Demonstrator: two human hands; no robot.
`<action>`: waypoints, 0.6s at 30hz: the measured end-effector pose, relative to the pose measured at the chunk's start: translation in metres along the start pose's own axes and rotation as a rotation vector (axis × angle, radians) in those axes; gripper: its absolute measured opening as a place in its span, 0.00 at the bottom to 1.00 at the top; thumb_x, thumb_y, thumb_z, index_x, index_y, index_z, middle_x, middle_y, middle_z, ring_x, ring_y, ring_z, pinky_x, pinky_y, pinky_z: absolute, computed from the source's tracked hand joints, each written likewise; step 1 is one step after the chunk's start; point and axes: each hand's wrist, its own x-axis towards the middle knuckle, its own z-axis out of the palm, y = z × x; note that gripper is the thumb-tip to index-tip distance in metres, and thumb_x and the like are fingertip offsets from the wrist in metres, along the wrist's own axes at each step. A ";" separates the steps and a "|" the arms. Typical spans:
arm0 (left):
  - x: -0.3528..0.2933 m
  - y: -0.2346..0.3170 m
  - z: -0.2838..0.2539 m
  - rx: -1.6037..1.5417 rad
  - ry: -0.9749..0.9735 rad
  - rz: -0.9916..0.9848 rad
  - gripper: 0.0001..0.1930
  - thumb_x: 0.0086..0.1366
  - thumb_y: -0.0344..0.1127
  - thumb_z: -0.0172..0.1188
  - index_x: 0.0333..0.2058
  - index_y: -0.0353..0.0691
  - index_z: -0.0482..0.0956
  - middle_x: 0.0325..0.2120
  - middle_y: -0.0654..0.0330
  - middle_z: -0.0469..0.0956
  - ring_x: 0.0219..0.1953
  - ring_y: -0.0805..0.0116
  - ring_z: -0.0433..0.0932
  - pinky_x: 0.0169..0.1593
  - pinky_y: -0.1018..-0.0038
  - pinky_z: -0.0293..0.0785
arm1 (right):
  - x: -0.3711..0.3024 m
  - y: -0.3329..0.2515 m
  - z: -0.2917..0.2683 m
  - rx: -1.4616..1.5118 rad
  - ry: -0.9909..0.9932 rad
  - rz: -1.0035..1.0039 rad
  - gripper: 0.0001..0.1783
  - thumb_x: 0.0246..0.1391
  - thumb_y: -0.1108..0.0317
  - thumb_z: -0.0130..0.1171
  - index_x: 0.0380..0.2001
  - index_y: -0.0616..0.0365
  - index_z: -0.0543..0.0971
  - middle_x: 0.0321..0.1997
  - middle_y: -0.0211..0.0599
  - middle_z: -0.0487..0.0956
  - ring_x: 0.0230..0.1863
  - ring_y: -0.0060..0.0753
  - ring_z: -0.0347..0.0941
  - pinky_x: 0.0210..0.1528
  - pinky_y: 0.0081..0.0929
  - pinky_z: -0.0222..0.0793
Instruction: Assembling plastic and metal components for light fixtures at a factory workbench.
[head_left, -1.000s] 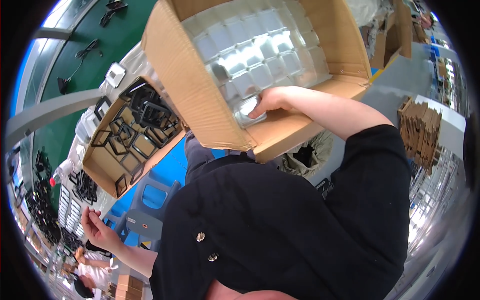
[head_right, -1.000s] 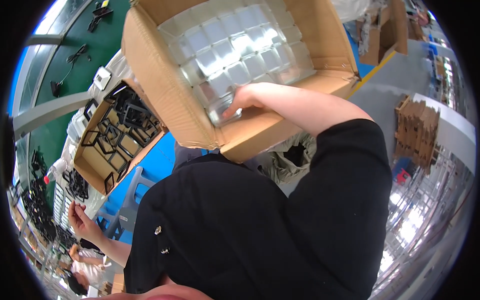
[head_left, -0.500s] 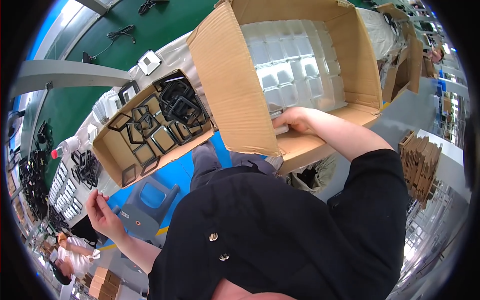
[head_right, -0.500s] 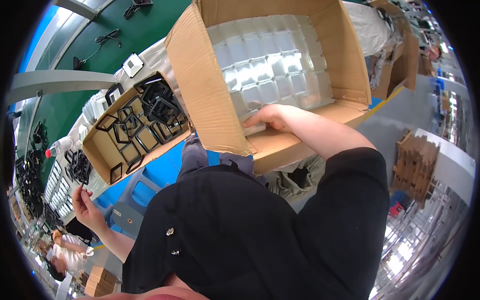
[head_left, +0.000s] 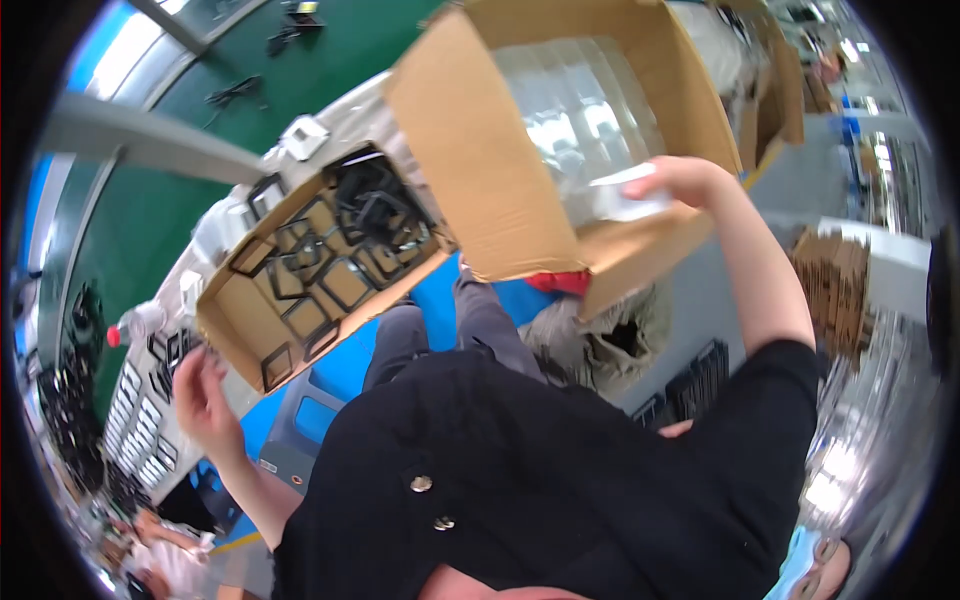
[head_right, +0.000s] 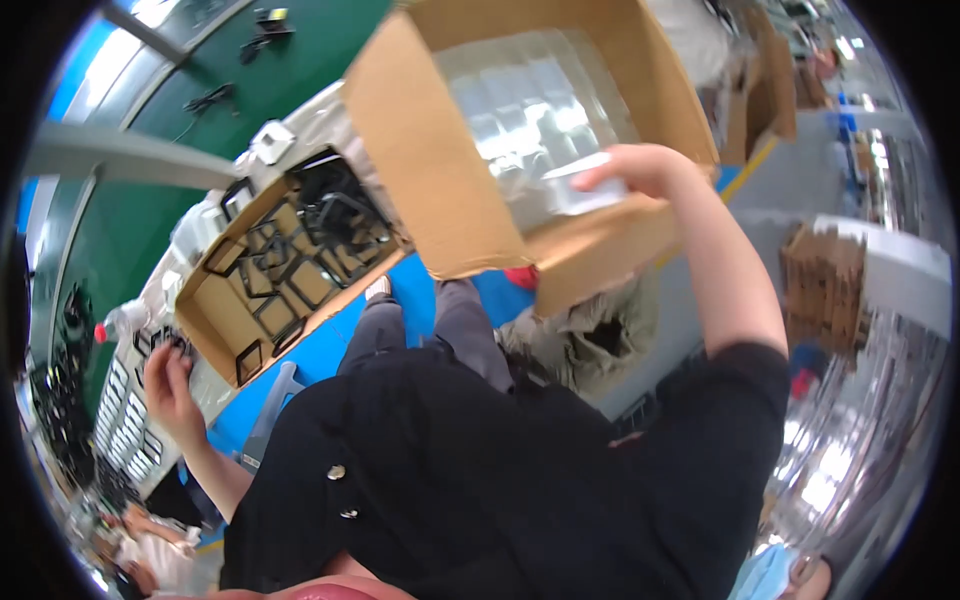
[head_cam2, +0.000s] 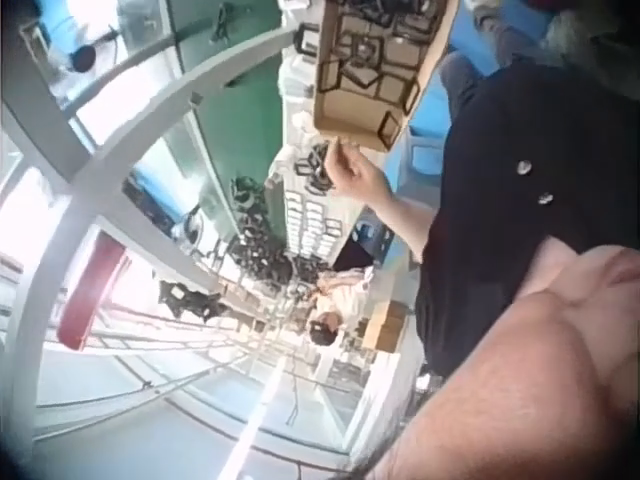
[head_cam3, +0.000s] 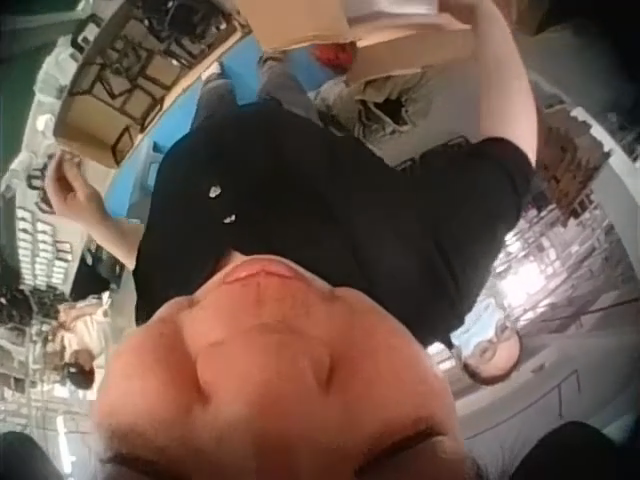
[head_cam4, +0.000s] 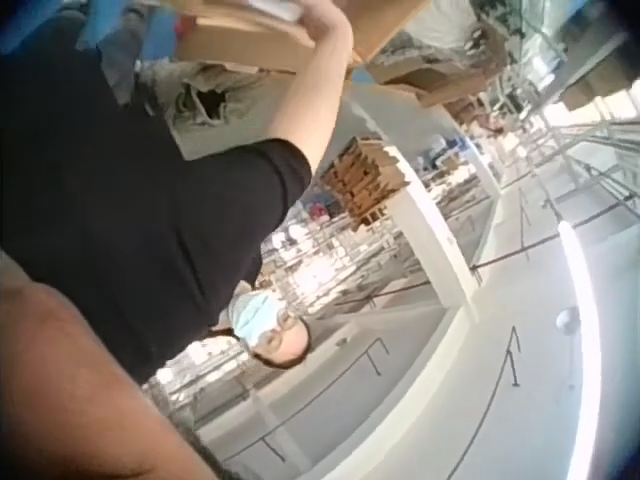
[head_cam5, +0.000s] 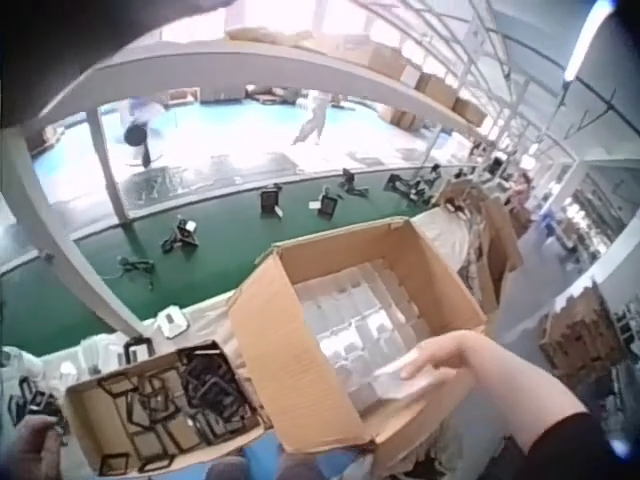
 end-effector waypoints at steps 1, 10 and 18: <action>0.005 0.009 0.010 -0.059 -0.048 -0.034 0.11 0.66 0.25 0.53 0.46 0.32 0.75 0.41 0.58 0.77 0.43 0.71 0.77 0.46 0.78 0.73 | -0.022 -0.007 -0.003 -0.009 0.004 -0.144 0.31 0.43 0.53 0.68 0.49 0.60 0.76 0.46 0.32 0.79 0.48 0.28 0.72 0.52 0.27 0.65; -0.024 0.093 0.060 -0.514 -0.443 0.361 0.49 0.52 0.47 0.70 0.65 0.37 0.50 0.61 0.53 0.57 0.60 0.59 0.64 0.62 0.62 0.58 | -0.065 -0.072 0.182 0.227 -0.218 -0.942 0.53 0.32 0.51 0.73 0.61 0.66 0.63 0.63 0.47 0.67 0.64 0.47 0.63 0.67 0.40 0.56; -0.095 0.009 -0.001 -0.536 0.158 0.028 0.23 0.62 0.34 0.55 0.56 0.39 0.66 0.52 0.56 0.67 0.53 0.67 0.69 0.56 0.72 0.66 | 0.000 -0.098 0.464 0.454 -0.549 -0.563 0.25 0.58 0.59 0.55 0.56 0.56 0.69 0.55 0.35 0.74 0.53 0.34 0.71 0.52 0.36 0.67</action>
